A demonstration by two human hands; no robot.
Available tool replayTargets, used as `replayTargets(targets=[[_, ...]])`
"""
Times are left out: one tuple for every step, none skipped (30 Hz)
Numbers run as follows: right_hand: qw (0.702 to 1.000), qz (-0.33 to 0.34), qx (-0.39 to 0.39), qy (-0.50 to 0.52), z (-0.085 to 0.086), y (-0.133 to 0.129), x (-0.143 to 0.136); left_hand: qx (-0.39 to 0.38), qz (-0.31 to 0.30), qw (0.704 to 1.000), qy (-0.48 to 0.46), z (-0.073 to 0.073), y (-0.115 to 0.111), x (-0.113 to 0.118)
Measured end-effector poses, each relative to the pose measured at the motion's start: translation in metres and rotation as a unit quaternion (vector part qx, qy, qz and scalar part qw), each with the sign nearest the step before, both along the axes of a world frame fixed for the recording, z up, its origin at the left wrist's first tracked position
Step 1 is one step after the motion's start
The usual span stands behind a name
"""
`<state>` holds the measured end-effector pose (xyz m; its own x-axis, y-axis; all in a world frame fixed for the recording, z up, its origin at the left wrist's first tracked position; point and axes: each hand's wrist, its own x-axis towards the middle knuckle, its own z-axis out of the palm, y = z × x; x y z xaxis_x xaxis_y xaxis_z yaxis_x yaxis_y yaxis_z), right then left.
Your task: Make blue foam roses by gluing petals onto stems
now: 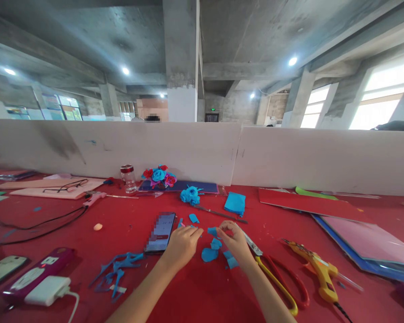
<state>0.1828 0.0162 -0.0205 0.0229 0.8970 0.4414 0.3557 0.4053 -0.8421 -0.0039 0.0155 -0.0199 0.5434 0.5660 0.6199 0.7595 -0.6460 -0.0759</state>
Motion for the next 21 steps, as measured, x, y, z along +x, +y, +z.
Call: replayTargets(targets=[[1.0, -0.002, -0.003, 0.003, 0.001, 0.0001, -0.0001, -0.001, 0.0, 1.0, 0.001, 0.0001, -0.0002, 0.0002], [1.0, -0.005, -0.006, 0.005, 0.0019, 0.0002, -0.0002, -0.003, 0.001, 1.0, 0.004, 0.0002, -0.0004, 0.0003], [1.0, -0.009, -0.008, 0.005, 0.0027, 0.0002, -0.0004, -0.006, 0.0, 1.0, 0.008, 0.0002, -0.0005, 0.0004], [1.0, -0.014, -0.008, 0.006, 0.0035, 0.0001, -0.0006, -0.009, 0.0, 1.0, 0.011, 0.0001, -0.0006, 0.0005], [1.0, -0.017, -0.009, 0.006, 0.004, 0.0, -0.0009, -0.013, -0.001, 1.0, 0.013, 0.0, -0.0007, 0.0004], [1.0, -0.02, -0.009, 0.007, 0.0043, -0.0002, -0.0012, -0.015, -0.002, 1.0, 0.014, 0.0, -0.0009, 0.0003], [1.0, -0.022, -0.01, 0.008, 0.0044, -0.0003, -0.0015, -0.016, -0.003, 1.0, 0.015, 0.0001, -0.001, 0.0002], [1.0, -0.024, -0.011, 0.009, 0.0043, -0.0004, -0.0017, -0.016, -0.004, 1.0, 0.015, 0.0002, -0.0011, 0.0001], [1.0, -0.026, -0.011, 0.01, 0.0041, -0.0004, -0.0019, -0.016, -0.005, 1.0, 0.015, 0.0004, -0.0011, 0.0001], [0.999, -0.028, -0.012, 0.011, 0.0038, -0.0003, -0.002, -0.016, -0.007, 1.0, 0.016, 0.0006, -0.001, 0.0001], [0.999, -0.029, -0.013, 0.011, 0.0034, 0.0, -0.002, -0.016, -0.008, 1.0, 0.016, 0.0008, -0.0009, 0.0001], [0.999, -0.029, -0.014, 0.011, 0.0032, 0.0003, -0.0019, -0.015, -0.01, 1.0, 0.017, 0.0009, -0.0008, 0.0002], [0.999, -0.03, -0.014, 0.011, 0.0029, 0.0006, -0.0017, -0.015, -0.01, 1.0, 0.017, 0.001, -0.0006, 0.0004], [0.999, -0.03, -0.014, 0.01, 0.0028, 0.0009, -0.0015, -0.015, -0.01, 1.0, 0.017, 0.0009, -0.0003, 0.0005], [0.999, -0.031, -0.014, 0.009, 0.0028, 0.0012, -0.0012, -0.014, -0.01, 1.0, 0.017, 0.0007, -0.0001, 0.0006], [0.999, -0.032, -0.013, 0.009, 0.0029, 0.0014, -0.001, -0.012, -0.01, 1.0, 0.016, 0.0005, 0.0001, 0.0006], [0.999, -0.033, -0.012, 0.009, 0.0031, 0.0015, -0.0008, -0.011, -0.01, 1.0, 0.015, 0.0003, 0.0001, 0.0005], [0.999, -0.034, -0.012, 0.008, 0.0032, 0.0016, -0.0005, -0.01, -0.01, 1.0, 0.015, 0.0001, 0.0001, 0.0003], [0.999, -0.034, -0.011, 0.007, 0.0033, 0.0016, -0.0003, -0.009, -0.01, 1.0, 0.015, 0.0001, -0.0001, 0.0001], [0.999, -0.033, -0.011, 0.006, 0.0033, 0.0015, 0.0001, -0.009, -0.01, 1.0, 0.016, 0.0003, -0.0004, -0.0001], [0.999, -0.032, -0.012, 0.006, 0.0031, 0.0013, 0.0005, -0.008, -0.009, 1.0, 0.017, 0.0007, -0.0007, -0.0003]])
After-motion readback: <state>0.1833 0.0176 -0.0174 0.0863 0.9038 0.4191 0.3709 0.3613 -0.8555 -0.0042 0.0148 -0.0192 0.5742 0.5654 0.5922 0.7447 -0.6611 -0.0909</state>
